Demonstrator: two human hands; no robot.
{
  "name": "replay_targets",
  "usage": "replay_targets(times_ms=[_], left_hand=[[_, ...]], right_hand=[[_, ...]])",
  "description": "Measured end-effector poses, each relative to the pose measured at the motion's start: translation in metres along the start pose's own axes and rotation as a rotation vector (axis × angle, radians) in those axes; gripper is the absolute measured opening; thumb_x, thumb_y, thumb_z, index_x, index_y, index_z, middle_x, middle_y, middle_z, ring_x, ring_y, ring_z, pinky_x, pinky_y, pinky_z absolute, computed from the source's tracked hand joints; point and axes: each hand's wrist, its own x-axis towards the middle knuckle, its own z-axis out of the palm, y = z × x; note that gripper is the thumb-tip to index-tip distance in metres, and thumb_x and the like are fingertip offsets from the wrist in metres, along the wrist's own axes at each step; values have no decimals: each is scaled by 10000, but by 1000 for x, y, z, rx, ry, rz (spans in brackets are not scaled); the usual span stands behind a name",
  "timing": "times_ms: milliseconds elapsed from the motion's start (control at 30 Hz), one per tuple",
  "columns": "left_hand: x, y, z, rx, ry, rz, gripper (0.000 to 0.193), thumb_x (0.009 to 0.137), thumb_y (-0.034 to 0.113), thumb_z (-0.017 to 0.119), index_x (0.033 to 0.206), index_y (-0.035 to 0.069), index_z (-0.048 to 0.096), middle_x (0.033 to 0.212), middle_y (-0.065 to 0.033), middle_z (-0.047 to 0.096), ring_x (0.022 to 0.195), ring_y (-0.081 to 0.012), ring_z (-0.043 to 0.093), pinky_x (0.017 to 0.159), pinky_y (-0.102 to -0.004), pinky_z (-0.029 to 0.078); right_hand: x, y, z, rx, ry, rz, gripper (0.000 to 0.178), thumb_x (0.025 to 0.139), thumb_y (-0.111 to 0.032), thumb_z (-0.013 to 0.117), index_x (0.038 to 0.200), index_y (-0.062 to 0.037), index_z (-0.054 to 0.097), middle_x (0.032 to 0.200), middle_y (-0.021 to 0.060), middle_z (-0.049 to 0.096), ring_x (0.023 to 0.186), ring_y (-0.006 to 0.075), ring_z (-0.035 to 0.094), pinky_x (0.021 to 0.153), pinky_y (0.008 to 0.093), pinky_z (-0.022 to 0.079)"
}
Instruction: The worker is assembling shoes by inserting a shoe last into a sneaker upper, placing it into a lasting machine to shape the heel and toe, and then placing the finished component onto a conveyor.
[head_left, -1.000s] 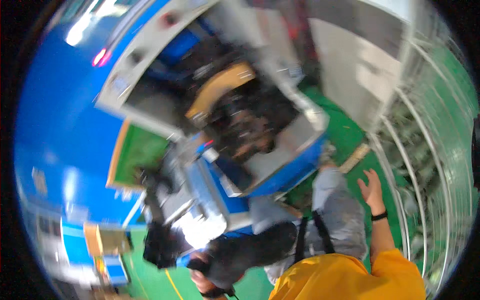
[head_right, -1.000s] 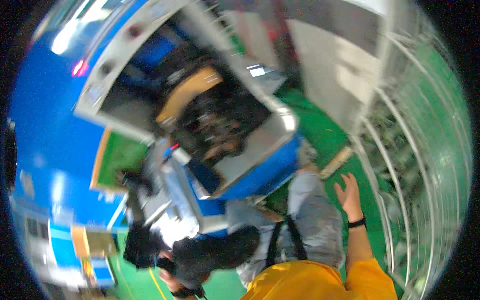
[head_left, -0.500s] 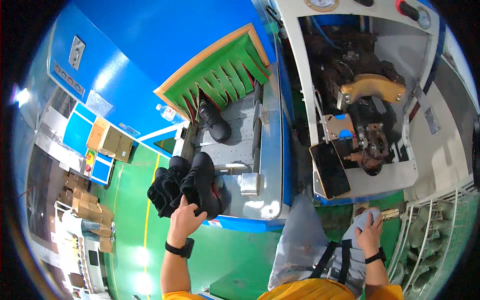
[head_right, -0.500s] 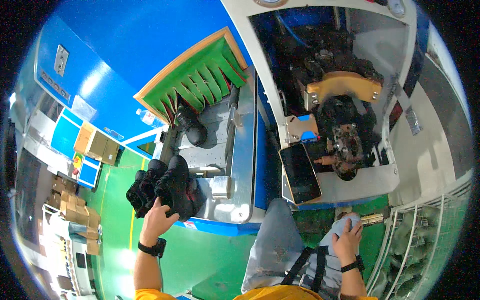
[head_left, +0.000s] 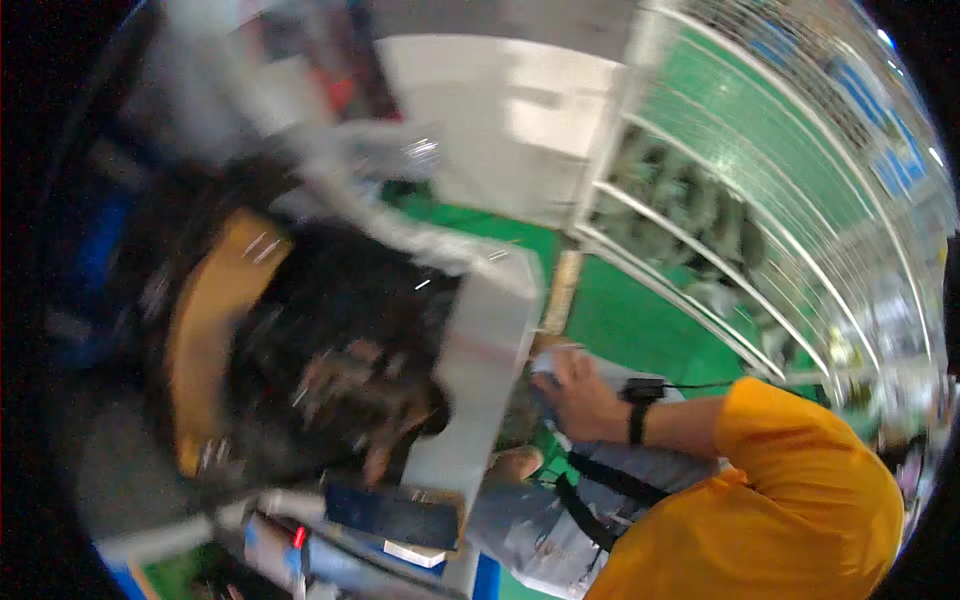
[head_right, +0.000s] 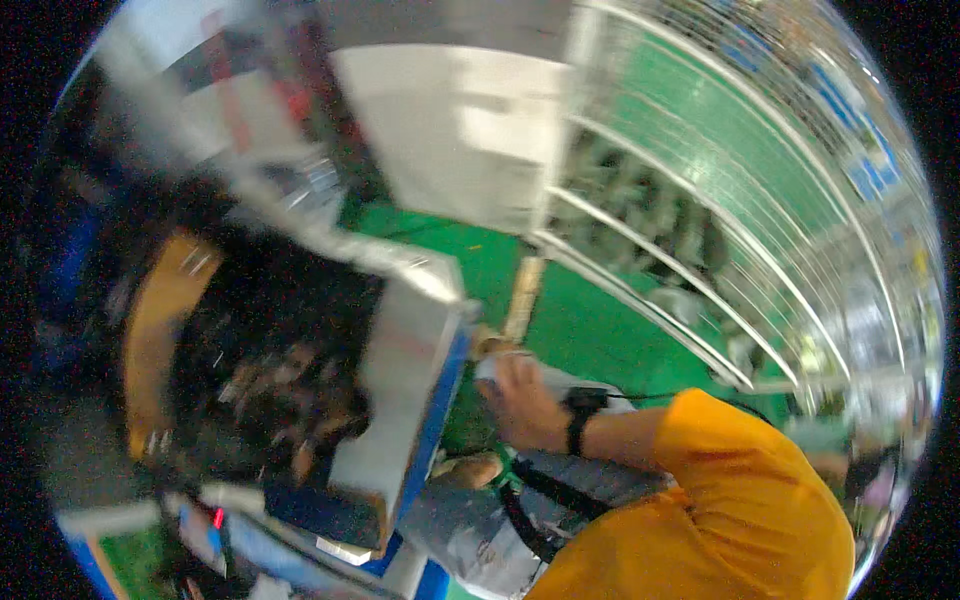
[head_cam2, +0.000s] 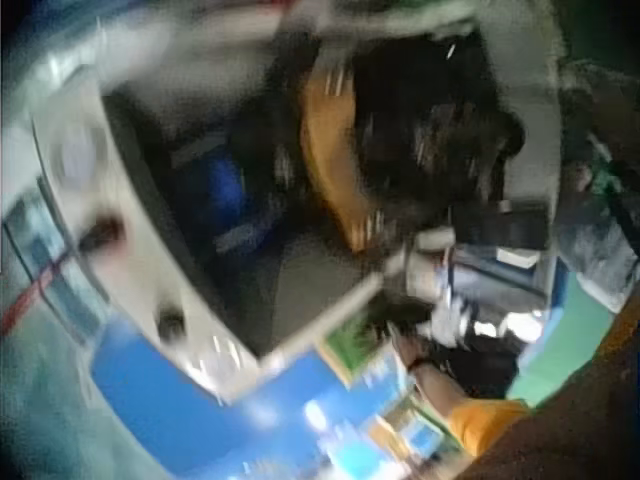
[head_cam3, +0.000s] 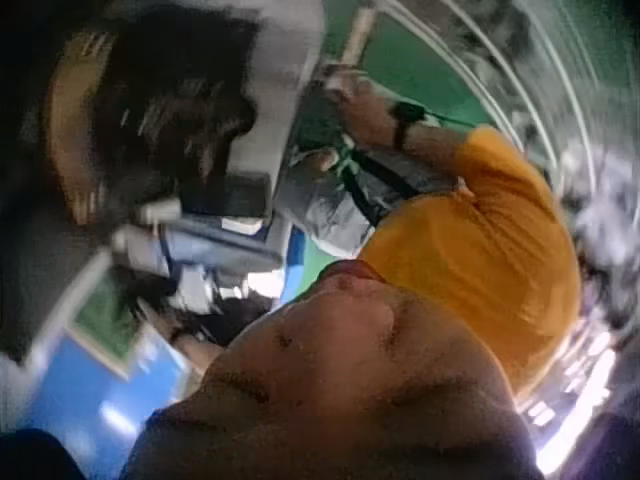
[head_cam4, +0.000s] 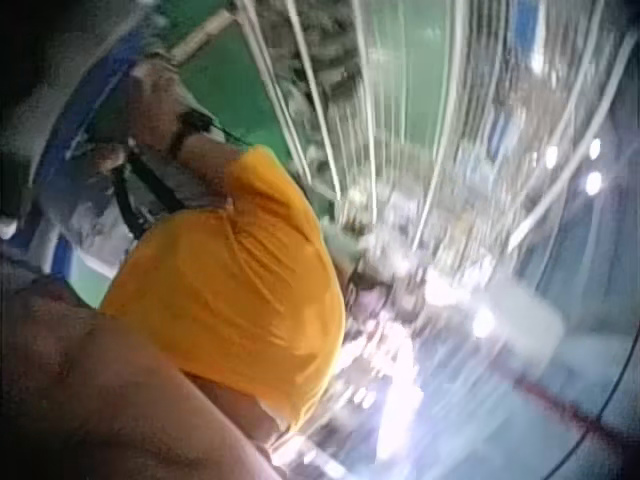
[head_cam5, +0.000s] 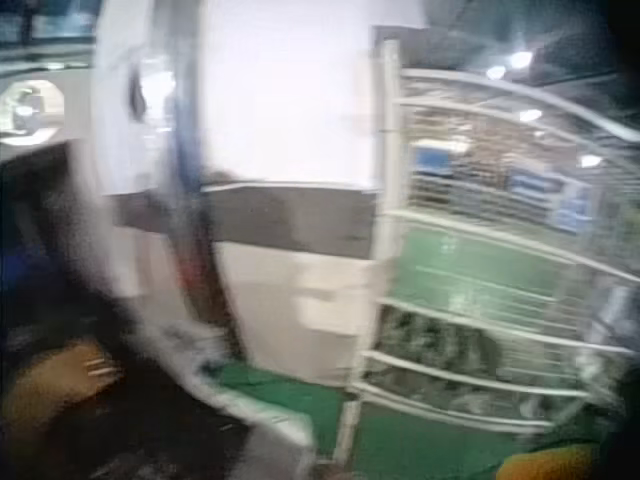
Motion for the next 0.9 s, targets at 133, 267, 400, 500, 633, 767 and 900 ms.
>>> replay_targets(times_ms=[133, 267, 400, 500, 633, 767, 900], left_hand=[[157, 22, 82, -205, -158, 153, 548, 955, 263, 649, 1425, 27, 496, 1238, -163, 617, 1121, -308, 602, 955, -451, 525], [163, 75, 119, -350, -209, 136, 547, 959, 263, 642, 1429, 27, 490, 1233, -163, 619, 1113, -306, 606, 951, -450, 528], [98, 122, 104, -449, -153, 60, 546, 964, 264, 634, 1433, 27, 485, 1229, -163, 621, 1104, -305, 610, 947, -449, 530], [36, 173, 96, -521, -83, 24, 545, 968, 264, 629, 1436, 27, 481, 1225, -163, 622, 1098, -303, 613, 943, -448, 532], [-41, 241, 103, -610, -23, -8, 544, 973, 264, 621, 1440, 27, 476, 1220, -163, 624, 1090, -301, 617, 939, -447, 535], [-114, 299, 127, -684, 10, -32, 542, 977, 264, 614, 1444, 27, 470, 1216, -163, 626, 1082, -299, 621, 934, -445, 537], [-194, 343, 167, -801, 77, -93, 541, 982, 265, 606, 1448, 27, 465, 1211, -163, 628, 1074, -298, 625, 930, -444, 540]], right_hand=[[7, 0, 4, -115, -126, 92, 639, 878, -293, 581, 1468, -53, 525, 1484, 377, 368, 1341, 528, 414, 1055, 598, 381], [-1, 9, 11, -147, -72, 137, 607, 898, -312, 558, 1455, -71, 549, 1490, 378, 377, 1359, 528, 405, 1041, 598, 388], [-2, 6, 4, -169, 4, 87, 536, 948, -295, 510, 1422, -53, 579, 1446, 372, 431, 1292, 511, 448, 968, 583, 416], [-5, 7, 20, -135, 158, 102, 487, 966, -266, 501, 1375, -24, 604, 1425, 376, 448, 1242, 504, 472, 907, 577, 431], [-23, 12, 7, -63, 202, 95, 452, 914, -212, 557, 1308, 0, 626, 1395, 387, 463, 1215, 512, 483, 907, 583, 425], [-45, 30, 2, 88, 253, 34, 523, 837, -242, 654, 1307, -12, 631, 1360, 362, 493, 1162, 489, 519, 927, 563, 426], [-66, 18, -32, 581, 175, 52, 674, 802, -266, 771, 1384, -6, 552, 1299, 292, 555, 1181, 443, 551, 977, 533, 452]])
